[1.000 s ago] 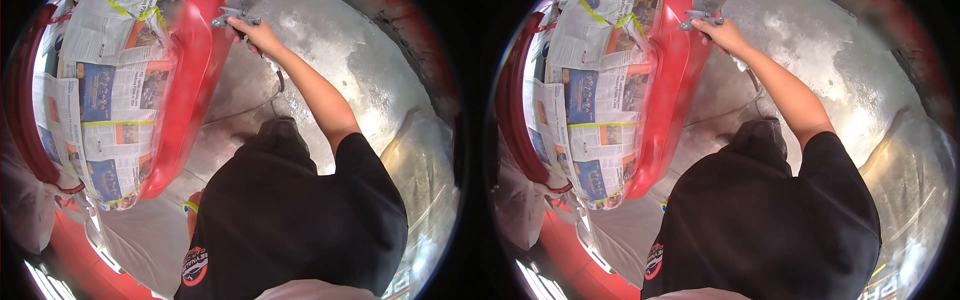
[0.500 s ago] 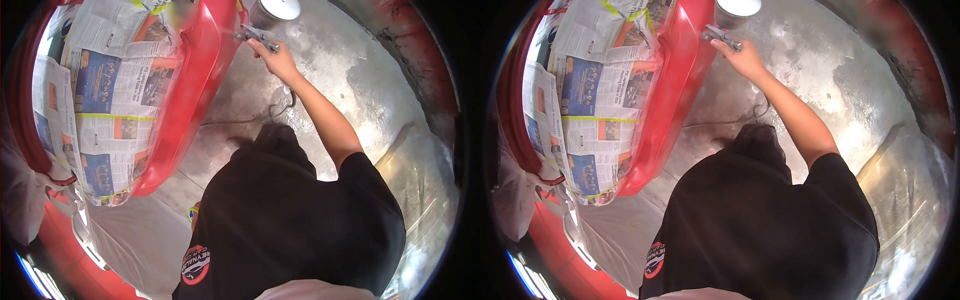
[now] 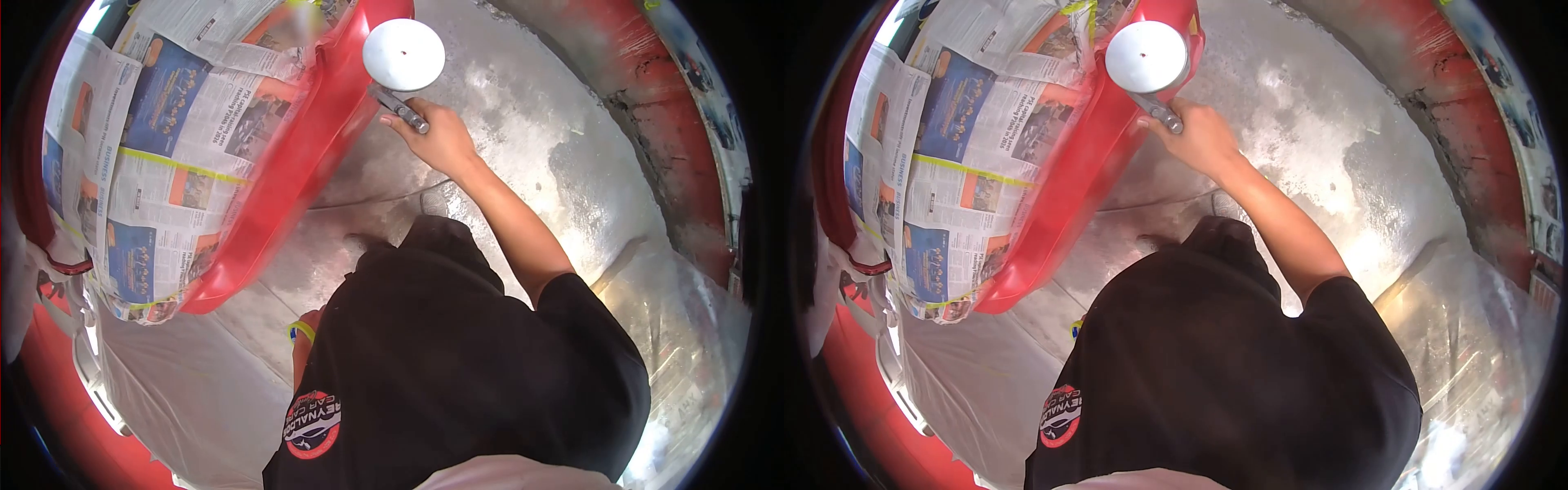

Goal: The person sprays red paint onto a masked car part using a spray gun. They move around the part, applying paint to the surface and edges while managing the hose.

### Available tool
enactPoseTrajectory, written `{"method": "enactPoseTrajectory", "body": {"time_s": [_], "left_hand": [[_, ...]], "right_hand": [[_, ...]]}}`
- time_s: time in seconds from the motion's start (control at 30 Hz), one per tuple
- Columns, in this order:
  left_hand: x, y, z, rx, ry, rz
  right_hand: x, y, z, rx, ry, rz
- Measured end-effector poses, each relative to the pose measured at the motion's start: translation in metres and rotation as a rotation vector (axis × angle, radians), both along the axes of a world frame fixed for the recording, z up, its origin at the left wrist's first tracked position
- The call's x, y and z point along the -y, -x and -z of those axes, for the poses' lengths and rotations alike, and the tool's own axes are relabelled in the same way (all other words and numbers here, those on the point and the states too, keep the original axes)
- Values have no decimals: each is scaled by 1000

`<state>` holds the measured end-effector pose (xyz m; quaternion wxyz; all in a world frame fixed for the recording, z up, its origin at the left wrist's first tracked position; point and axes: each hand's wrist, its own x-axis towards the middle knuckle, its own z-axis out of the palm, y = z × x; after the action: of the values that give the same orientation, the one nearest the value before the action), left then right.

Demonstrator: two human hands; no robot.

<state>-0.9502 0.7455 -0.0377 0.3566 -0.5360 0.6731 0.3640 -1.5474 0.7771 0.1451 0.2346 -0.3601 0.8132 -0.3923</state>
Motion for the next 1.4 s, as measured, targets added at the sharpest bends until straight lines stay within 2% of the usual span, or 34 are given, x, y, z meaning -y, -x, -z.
{"method": "enactPoseTrajectory", "body": {"time_s": [0.1,0.2,0.3,0.5,0.6,0.7,0.8,0.87,0.97,1.03,1.13,1.3,1.4], "left_hand": [[-5,-11,3,-1,-9,-9],[-9,-24,6,1,-17,-23],[-12,-38,6,9,-32,-4],[-7,-56,1,44,-54,97],[8,-51,-5,40,-43,169],[27,-35,-3,-5,-25,261],[45,-18,3,-91,15,363],[52,6,-9,-105,46,342],[41,94,-80,38,45,100],[45,88,-71,54,-12,142],[46,69,-52,70,-76,191],[33,21,-42,116,-78,223],[33,12,-42,133,-77,240]], "right_hand": [[-11,6,9,201,157,-61],[-26,32,18,439,19,69],[-26,66,36,354,233,312],[-33,125,40,168,154,471],[-57,115,34,346,105,347],[-70,118,24,433,77,73],[-60,143,43,348,54,42],[-47,159,36,348,161,174],[-32,196,48,268,300,394],[-21,220,64,116,355,539],[-41,215,51,144,251,610],[-78,187,77,347,235,443],[-92,175,71,435,297,328]]}}
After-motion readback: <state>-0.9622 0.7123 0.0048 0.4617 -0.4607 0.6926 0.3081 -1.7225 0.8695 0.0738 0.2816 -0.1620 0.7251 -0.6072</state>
